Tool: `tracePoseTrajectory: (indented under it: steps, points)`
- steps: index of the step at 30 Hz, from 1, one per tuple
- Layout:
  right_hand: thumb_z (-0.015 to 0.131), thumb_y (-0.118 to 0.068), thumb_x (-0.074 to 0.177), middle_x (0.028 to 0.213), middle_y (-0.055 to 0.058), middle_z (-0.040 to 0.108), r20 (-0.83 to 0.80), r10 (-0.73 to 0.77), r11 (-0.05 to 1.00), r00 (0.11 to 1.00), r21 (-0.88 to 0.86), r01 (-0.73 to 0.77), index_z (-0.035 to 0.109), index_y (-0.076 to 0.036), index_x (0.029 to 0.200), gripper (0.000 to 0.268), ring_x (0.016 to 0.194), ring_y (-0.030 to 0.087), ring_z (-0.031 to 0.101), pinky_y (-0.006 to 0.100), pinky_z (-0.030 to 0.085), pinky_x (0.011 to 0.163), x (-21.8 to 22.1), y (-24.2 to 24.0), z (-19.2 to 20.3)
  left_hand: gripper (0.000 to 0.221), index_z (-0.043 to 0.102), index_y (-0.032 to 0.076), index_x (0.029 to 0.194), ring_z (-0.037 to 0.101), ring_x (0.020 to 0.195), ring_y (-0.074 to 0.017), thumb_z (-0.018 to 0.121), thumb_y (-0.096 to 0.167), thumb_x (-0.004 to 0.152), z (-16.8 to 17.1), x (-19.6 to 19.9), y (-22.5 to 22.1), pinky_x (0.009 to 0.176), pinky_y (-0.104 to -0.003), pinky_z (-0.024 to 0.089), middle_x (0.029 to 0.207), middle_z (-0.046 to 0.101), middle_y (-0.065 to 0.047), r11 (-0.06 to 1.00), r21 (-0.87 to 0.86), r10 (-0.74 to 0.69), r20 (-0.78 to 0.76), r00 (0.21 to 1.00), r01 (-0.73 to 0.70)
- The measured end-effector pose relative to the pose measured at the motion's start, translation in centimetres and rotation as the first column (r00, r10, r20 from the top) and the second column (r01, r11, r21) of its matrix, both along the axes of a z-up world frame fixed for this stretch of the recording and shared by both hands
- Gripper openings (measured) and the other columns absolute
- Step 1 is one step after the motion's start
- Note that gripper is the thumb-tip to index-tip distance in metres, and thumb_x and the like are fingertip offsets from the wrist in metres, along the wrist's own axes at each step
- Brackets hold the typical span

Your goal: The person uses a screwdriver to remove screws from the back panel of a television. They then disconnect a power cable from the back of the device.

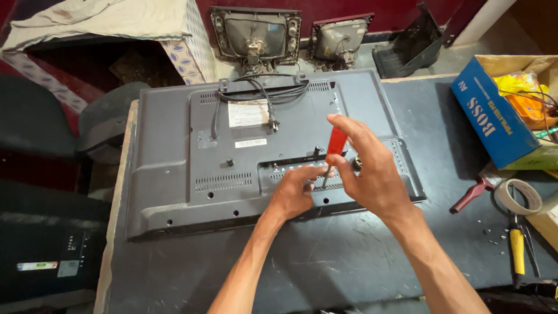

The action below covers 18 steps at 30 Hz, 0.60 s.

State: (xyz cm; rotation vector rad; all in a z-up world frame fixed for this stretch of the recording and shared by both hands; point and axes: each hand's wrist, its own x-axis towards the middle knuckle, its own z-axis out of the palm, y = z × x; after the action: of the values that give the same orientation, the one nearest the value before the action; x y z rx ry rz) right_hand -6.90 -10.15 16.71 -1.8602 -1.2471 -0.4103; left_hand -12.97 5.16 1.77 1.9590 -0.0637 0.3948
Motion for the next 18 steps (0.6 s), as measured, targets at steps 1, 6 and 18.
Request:
tracePoseTrajectory:
  steps: [1, 6, 18]
  points:
    - [0.077, 0.000, 0.087, 0.124, 0.015, 0.068, -0.084, 0.018, 1.000, 0.996, 0.016, -0.017, 0.054, -0.007, 0.141, 0.059, 0.107, 0.027, 0.073, 0.034, 0.064, 0.085, -0.10, 0.08, -0.07, 0.067, 0.071, 0.008, 0.127, 0.072, 0.113, -0.0253, 0.048, -0.022, 0.072, 0.04, -0.03, 0.04, 0.093, -0.033, 0.058, 0.119, 0.075, -0.011, 1.000, 0.015, -0.008, 0.043, 0.999, 0.007]
    - [0.081, -0.006, 0.084, 0.114, 0.012, 0.067, -0.106, -0.058, 0.998, 0.993, -0.040, 0.054, 0.056, -0.011, 0.141, 0.063, 0.093, 0.023, 0.071, 0.031, 0.065, 0.079, -0.28, 0.28, 0.44, 0.068, 0.070, 0.009, 0.125, 0.072, 0.113, -0.0275, 0.045, -0.022, 0.069, 0.74, 0.01, -0.05, 0.083, -0.036, 0.059, 0.121, 0.074, -0.010, 0.998, -0.057, -0.018, -0.084, 0.996, 0.013]
    - [0.081, -0.006, 0.087, 0.108, 0.009, 0.070, -0.140, -0.084, 0.996, 0.987, -0.020, 0.082, 0.057, -0.010, 0.142, 0.060, 0.093, 0.021, 0.073, 0.031, 0.065, 0.080, -0.11, 0.30, 0.05, 0.063, 0.070, 0.007, 0.125, 0.072, 0.111, -0.0313, 0.050, -0.021, 0.071, 0.82, -0.07, 0.15, 0.092, -0.039, 0.057, 0.119, 0.075, -0.014, 1.000, -0.011, -0.026, -0.021, 0.999, 0.026]
